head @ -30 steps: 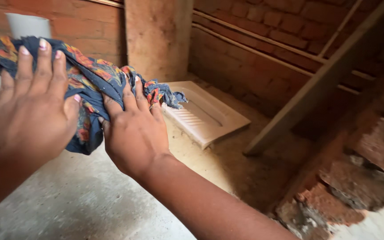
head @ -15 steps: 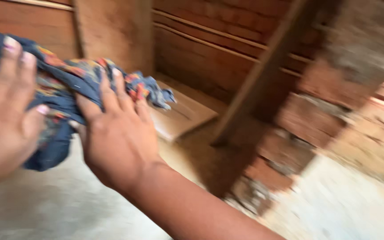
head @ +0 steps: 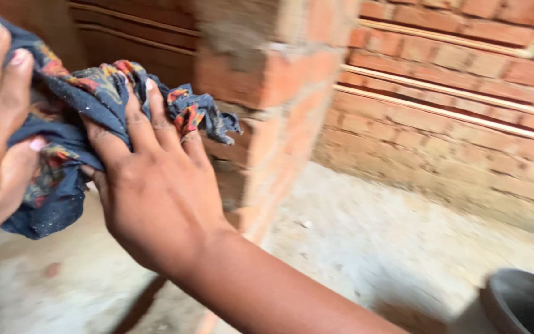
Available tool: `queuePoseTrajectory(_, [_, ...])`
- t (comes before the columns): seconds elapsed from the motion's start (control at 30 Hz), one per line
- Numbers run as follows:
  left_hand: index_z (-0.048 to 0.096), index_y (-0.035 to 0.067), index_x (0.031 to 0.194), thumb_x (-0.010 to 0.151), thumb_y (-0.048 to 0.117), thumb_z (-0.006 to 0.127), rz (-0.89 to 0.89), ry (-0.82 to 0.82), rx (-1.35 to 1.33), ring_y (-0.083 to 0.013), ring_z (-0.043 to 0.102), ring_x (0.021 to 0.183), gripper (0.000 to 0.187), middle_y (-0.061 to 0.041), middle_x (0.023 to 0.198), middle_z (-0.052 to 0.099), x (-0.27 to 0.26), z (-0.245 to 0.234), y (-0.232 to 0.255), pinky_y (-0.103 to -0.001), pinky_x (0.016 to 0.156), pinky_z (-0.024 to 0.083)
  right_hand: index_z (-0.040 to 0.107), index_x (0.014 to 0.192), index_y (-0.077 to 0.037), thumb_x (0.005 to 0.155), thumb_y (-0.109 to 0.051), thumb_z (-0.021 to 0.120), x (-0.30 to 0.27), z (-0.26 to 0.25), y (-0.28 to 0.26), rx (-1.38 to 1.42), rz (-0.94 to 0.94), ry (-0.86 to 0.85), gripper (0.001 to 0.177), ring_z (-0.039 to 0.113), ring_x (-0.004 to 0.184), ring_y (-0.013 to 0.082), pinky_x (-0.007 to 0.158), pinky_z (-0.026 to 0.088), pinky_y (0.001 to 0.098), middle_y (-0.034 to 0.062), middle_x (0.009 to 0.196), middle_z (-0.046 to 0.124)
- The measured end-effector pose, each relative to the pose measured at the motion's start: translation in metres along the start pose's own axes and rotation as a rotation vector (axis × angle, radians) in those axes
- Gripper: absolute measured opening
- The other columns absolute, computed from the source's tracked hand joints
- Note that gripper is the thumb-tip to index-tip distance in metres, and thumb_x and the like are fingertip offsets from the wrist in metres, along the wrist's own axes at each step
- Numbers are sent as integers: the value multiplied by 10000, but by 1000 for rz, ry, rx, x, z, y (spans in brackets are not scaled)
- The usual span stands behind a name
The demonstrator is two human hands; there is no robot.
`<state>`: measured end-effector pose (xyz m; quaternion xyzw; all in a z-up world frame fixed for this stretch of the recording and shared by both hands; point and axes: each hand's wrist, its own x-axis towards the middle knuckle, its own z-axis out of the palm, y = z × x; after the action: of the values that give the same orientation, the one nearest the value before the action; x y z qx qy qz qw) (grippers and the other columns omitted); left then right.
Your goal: The person wipes a concrete floor with a patterned cloth, then dips the cloth into a bucket of water, wrings it out, and resumes wiping the floor near a squat toilet. The person repeats this cycle of wiping and rewetting the cloth throughout the clip.
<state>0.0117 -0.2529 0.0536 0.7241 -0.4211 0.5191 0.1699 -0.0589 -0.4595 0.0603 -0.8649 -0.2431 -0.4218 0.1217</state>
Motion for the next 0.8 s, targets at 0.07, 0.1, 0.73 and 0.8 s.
queuePoseTrajectory(0.07, [353,-148,1521,770,-92,559,-42,-23,7,-540,253,1520,780,-378,1629,245,25,26,22,-560,1253,203,518,1497,-153,965,-308,574,-14,-24,26,-42,16,13,557,294,1574,437,1186,318,612,225,1631,401])
queuePoseTrajectory(0.1, [381,-149,1511,767,-74,596,-32,-28,44,-550,245,1511,778,-362,1630,265,37,39,35,-569,1250,204,518,1498,-153,980,-313,571,-21,-35,39,-60,29,28,545,294,1573,441,1192,320,612,231,1632,400])
queuePoseTrajectory(0.73, [463,-42,1529,856,183,593,192,-45,-53,-458,284,1534,721,-239,1651,364,166,199,223,-652,1203,210,527,1470,-177,994,-397,556,-140,-188,214,-376,395,86,525,296,1509,469,1160,295,633,270,1577,403])
queuePoseTrajectory(0.8, [442,-31,1539,882,200,565,194,-58,-122,-456,284,1530,708,-238,1653,354,174,213,246,-655,1197,213,533,1464,-173,995,-389,556,-156,-201,226,-399,435,91,517,302,1516,467,1168,297,624,265,1577,412])
